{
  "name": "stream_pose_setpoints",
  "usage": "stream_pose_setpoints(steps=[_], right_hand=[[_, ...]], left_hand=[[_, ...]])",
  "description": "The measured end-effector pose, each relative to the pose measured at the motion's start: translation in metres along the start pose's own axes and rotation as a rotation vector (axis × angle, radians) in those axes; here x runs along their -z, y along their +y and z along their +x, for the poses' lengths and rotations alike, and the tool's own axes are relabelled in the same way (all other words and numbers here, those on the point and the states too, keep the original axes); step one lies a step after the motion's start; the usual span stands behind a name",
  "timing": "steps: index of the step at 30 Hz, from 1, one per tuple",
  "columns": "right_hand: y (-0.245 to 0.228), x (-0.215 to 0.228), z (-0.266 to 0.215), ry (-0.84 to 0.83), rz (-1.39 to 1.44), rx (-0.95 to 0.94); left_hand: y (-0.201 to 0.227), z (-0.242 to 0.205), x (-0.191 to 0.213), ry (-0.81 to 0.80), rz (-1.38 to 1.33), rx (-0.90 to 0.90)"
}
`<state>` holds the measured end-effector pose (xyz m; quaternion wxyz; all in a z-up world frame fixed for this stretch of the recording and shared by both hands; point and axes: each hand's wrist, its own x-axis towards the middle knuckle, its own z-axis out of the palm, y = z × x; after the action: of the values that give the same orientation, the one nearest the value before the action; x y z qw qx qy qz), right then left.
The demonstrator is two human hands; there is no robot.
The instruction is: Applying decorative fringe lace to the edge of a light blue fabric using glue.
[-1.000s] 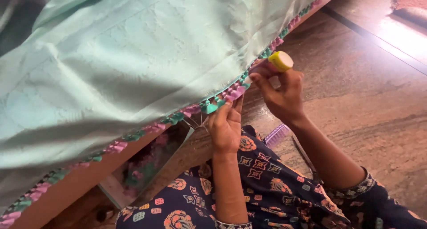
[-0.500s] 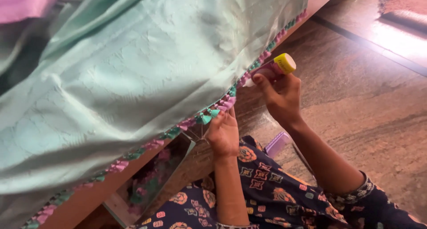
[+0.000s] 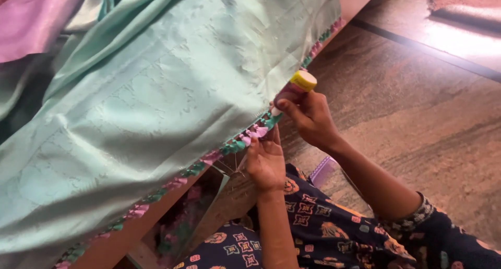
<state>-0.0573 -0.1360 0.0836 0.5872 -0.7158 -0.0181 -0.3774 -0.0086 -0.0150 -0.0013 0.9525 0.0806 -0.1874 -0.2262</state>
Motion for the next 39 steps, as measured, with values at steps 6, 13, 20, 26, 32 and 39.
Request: stream_pose_setpoints(steps=[6,13,20,26,32,39], right_hand=[[0.000,-0.005,-0.002,-0.014,-0.078,-0.008],[-0.008,-0.006,-0.003,-0.025,-0.199,0.035],[0.003,0.003,-0.001,0.014,-0.138,0.093],[-0.003,0.006,0.001,0.025,-0.190,0.097],[-0.008,0.000,0.000,0.012,-0.313,0.137],[-0.006,0.004,-0.002,0.040,-0.409,0.247]], left_hand=[[0.010,-0.003,-0.014,0.047,0.081,-0.008],[0.010,-0.004,-0.011,0.004,0.117,0.009],[0.016,-0.004,-0.026,-0.005,0.143,0.046],[0.011,-0.006,-0.006,-0.033,0.128,0.013],[0.016,-0.007,-0.015,0.000,0.150,0.040],[0.016,-0.002,-0.022,0.003,0.178,0.033]])
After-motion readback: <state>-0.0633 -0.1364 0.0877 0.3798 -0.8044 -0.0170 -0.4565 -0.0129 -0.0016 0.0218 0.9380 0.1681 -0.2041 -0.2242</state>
